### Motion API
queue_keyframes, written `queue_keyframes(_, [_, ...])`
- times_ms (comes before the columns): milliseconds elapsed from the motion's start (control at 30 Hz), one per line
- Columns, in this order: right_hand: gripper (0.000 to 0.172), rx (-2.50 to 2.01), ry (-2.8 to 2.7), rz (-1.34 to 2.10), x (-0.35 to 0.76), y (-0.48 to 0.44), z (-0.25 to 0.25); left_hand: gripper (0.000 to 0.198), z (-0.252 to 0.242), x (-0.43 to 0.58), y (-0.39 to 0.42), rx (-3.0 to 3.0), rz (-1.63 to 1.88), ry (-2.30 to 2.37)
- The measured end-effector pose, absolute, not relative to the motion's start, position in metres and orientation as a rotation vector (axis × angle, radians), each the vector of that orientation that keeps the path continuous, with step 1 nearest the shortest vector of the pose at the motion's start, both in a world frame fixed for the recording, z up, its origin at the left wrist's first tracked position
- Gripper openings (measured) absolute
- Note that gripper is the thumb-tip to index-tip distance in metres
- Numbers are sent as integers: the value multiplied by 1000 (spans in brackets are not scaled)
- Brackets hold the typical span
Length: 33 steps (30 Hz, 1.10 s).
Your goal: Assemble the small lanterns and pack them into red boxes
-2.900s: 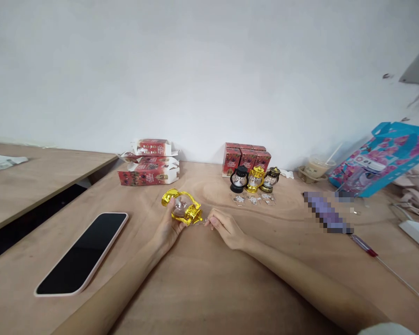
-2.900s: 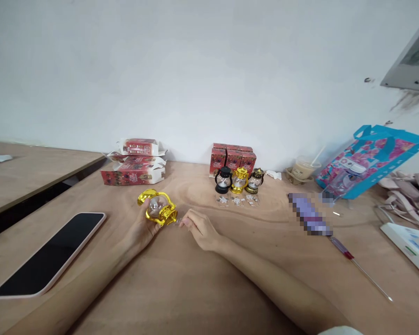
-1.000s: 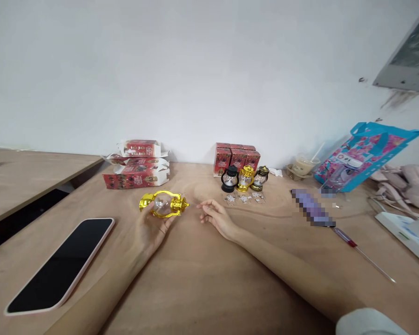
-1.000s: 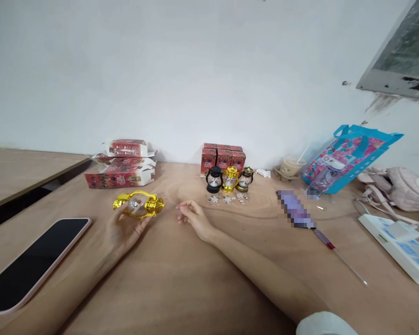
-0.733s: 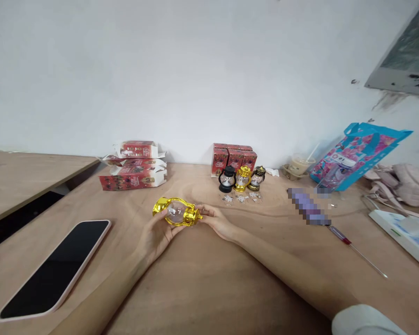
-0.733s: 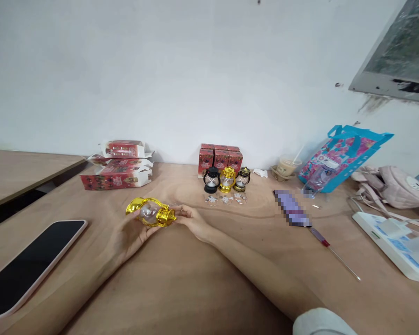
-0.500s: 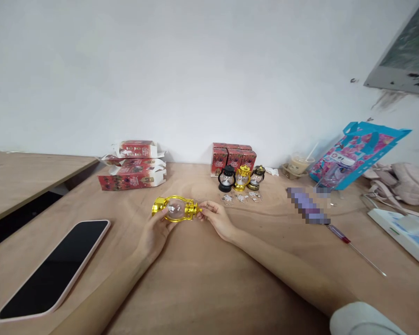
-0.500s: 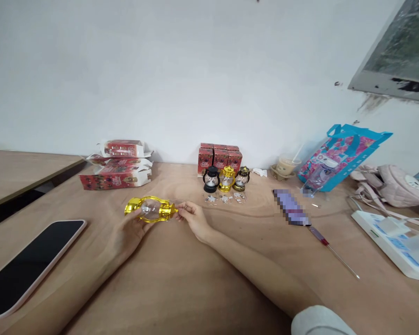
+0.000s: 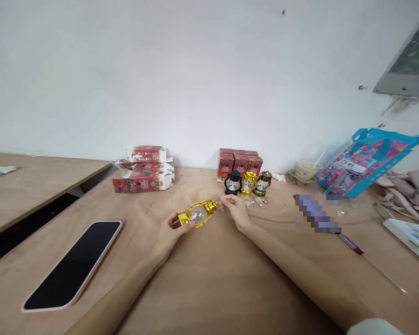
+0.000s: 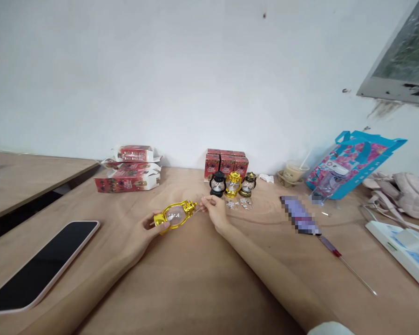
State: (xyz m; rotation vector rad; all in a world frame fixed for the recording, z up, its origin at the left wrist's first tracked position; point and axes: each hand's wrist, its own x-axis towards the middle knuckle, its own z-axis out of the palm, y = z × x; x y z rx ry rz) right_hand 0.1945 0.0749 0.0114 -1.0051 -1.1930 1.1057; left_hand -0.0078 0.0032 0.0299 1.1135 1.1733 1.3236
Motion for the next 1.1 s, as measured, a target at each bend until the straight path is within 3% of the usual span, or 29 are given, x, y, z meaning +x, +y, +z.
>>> queue_keyframes(133, [33, -894, -1349, 981, 203, 56, 31, 38, 25, -7, 7, 888, 1450, 1117])
queue_keyframes(233, [41, -734, -1497, 963, 205, 42, 39, 31, 23, -9, 10, 705, 1506, 1002])
queue_keyframes(333, [34, -832, -1367, 967, 201, 41, 36, 23, 22, -10, 11, 640, 1501, 957])
queue_keyframes(533, [62, -854, -1319, 1428, 177, 38, 14, 33, 18, -4, 5, 832, 1432, 941])
queue_keyframes(633, [58, -771, -1302, 1514, 165, 28, 12, 36, 17, 1, 2, 1099, 1377, 1037])
queue_keyframes(933, [50, -834, -1344, 1218, 162, 40, 19, 56, 14, 2, 4, 1212, 1330, 1027])
queue_keyframes(1100, [50, -1038, -1524, 1017, 173, 35, 11, 50, 6, -7, 6, 1248, 1361, 1200])
